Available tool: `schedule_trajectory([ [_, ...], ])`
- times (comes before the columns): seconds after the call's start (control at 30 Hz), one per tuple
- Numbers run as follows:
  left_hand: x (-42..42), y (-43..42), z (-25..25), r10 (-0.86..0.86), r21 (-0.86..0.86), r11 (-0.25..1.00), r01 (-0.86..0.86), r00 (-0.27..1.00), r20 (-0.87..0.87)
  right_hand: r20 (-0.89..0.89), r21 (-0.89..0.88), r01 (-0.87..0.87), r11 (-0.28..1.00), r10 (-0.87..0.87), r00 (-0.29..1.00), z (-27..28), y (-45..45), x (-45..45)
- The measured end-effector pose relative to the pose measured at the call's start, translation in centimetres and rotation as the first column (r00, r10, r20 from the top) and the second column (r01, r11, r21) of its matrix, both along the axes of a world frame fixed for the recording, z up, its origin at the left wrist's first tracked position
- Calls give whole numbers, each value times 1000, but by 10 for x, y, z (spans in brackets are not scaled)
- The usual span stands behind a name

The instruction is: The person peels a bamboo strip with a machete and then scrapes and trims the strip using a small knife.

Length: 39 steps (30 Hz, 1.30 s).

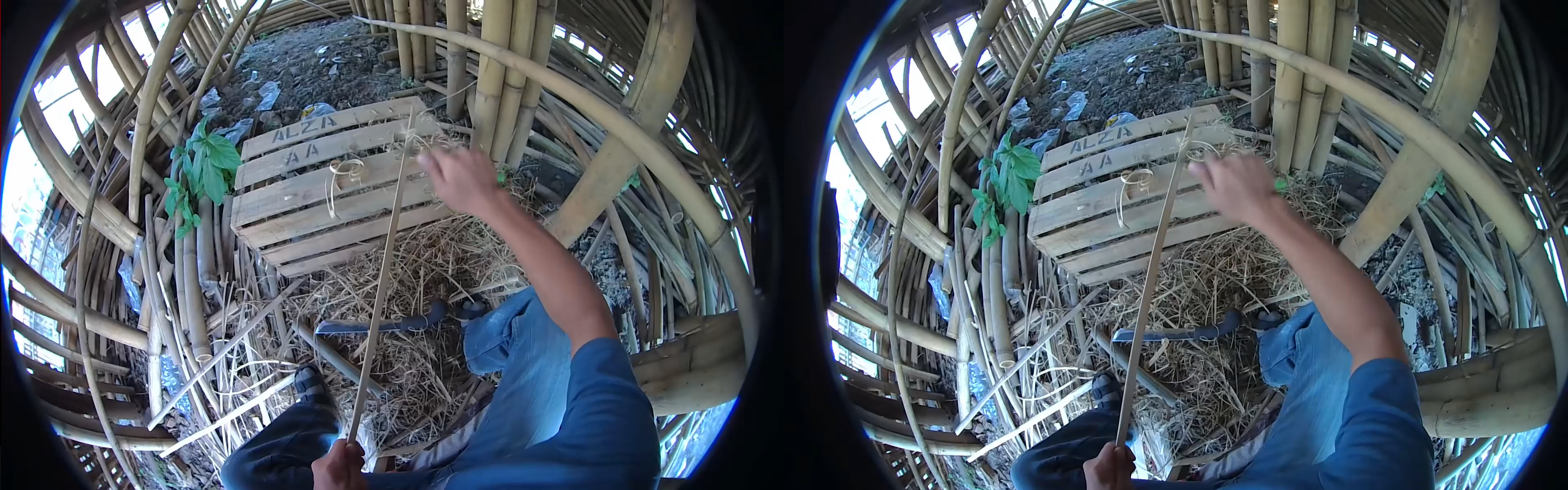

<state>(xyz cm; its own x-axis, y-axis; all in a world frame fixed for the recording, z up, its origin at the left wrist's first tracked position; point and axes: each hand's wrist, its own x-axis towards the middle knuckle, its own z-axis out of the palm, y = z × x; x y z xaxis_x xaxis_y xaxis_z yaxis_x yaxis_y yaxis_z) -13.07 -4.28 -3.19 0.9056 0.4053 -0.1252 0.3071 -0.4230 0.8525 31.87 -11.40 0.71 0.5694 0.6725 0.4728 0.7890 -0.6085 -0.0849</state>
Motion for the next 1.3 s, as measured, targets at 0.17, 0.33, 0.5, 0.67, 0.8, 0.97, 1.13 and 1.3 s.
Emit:
schedule_trajectory([
  [0.17, -2, -3, 4, -28, 82, 996, 27, 999, 16, 171, 46, -141, 989, 131, 976, -6, -6, 0],
  [0.33, 3, 0, 5, -83, 85, 993, 76, 993, 83, -63, -84, 105, 991, -111, 992, -9, -19, 17],
  [0.5, -3, -3, 2, -51, 66, 997, 51, 999, 0, 1, -205, 57, 977, -58, 998, -11, -22, 30],
  [0.67, 0, 8, -1, -187, 111, 978, 178, 979, 85, -156, -151, 475, 867, -495, 855, -42, -74, 78],
  [0.8, 8, 22, 7, 158, -585, 793, -171, 985, -74, -200, -141, 501, 854, -520, 830, -27, -58, 59],
  [0.97, 43, 37, 27, 285, -574, 754, -320, 946, -154, -252, 173, 97, 980, -51, 966, 1, -4, -32],
  [1.13, 70, 41, 38, 371, -740, 576, -349, 918, -144, -672, 271, -504, 821, 536, 512, -3, 26, -145],
  [1.3, 83, 39, 37, 355, -793, 540, -280, 931, -87, -912, 406, -450, 795, 318, -259, 3, 27, -195],
])
